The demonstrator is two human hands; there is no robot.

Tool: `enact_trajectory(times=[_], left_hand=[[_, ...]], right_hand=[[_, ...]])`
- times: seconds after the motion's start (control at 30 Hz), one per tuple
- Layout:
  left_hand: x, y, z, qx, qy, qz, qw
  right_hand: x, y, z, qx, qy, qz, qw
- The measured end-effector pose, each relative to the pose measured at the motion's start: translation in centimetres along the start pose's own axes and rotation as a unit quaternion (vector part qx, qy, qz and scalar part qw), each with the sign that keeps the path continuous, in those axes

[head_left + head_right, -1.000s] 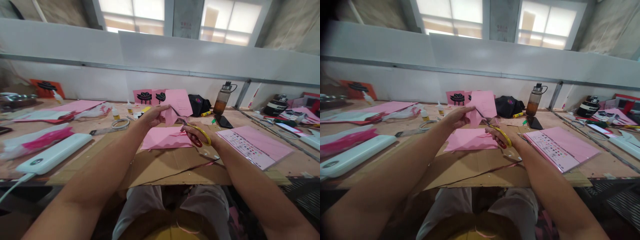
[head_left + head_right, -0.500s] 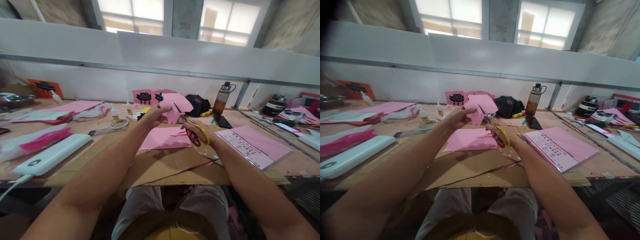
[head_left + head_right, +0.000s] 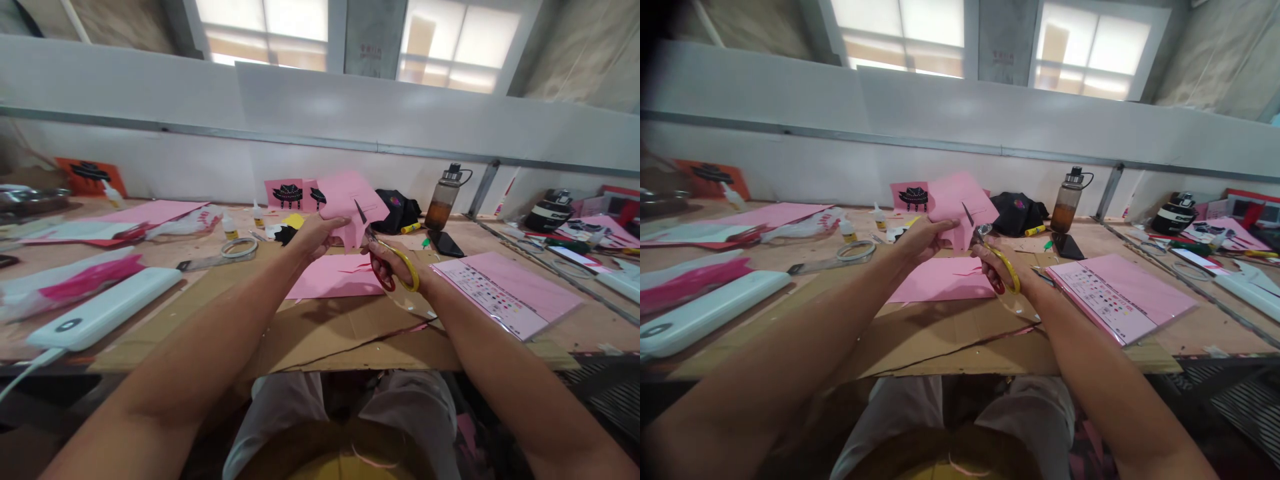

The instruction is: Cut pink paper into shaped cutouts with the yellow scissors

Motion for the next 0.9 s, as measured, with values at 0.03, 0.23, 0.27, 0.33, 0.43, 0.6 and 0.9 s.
enact_trajectory(times=[0.03, 0.23, 0.27, 0.33, 0.43, 0.6, 0.9], left_hand=[[-0.1, 0.2, 0.0, -0.006, 0.001, -0.003, 1.000], [-0.3, 0.9, 0.2, -0.030, 0.015, -0.025, 0.999], [-0.3, 0.9, 0.2, -0.034, 0.019, -0.026, 0.999], [-0.3, 1.0, 0.3, -0.044, 0.025, -0.028, 0.998], [-0.4, 1.2, 0.4, -0.055, 0.033, -0.030, 0.998], [-0.5, 1.3, 0.6, -0.061, 0.041, -0.025, 0.997], [-0.2, 1.1, 1.1, -0.069, 0.042, -0.039, 0.996]], right_hand=[[0.0, -0.1, 0.0, -0.006, -0.006, -0.004, 1.000], [-0.2, -0.1, 0.1, -0.026, -0.003, -0.012, 1.000], [-0.2, 0.0, 0.1, -0.022, -0.005, -0.014, 1.000], [-0.2, 0.0, 0.3, -0.016, -0.009, -0.019, 1.000], [-0.2, 0.1, 0.6, -0.012, -0.014, -0.026, 0.999], [-0.2, 0.1, 0.8, -0.007, -0.017, -0.037, 0.999], [-0.3, 0.4, 1.4, -0.016, -0.009, -0.039, 0.999]])
Point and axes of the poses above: each hand's wrist, its own x-axis towards the middle knuckle, its own y-axis out of the palm, z = x × y, the point moved 6 cm from there along x, towards the middle knuckle, and after that the axes turned 11 degrees about z, right-handed, at the moved point
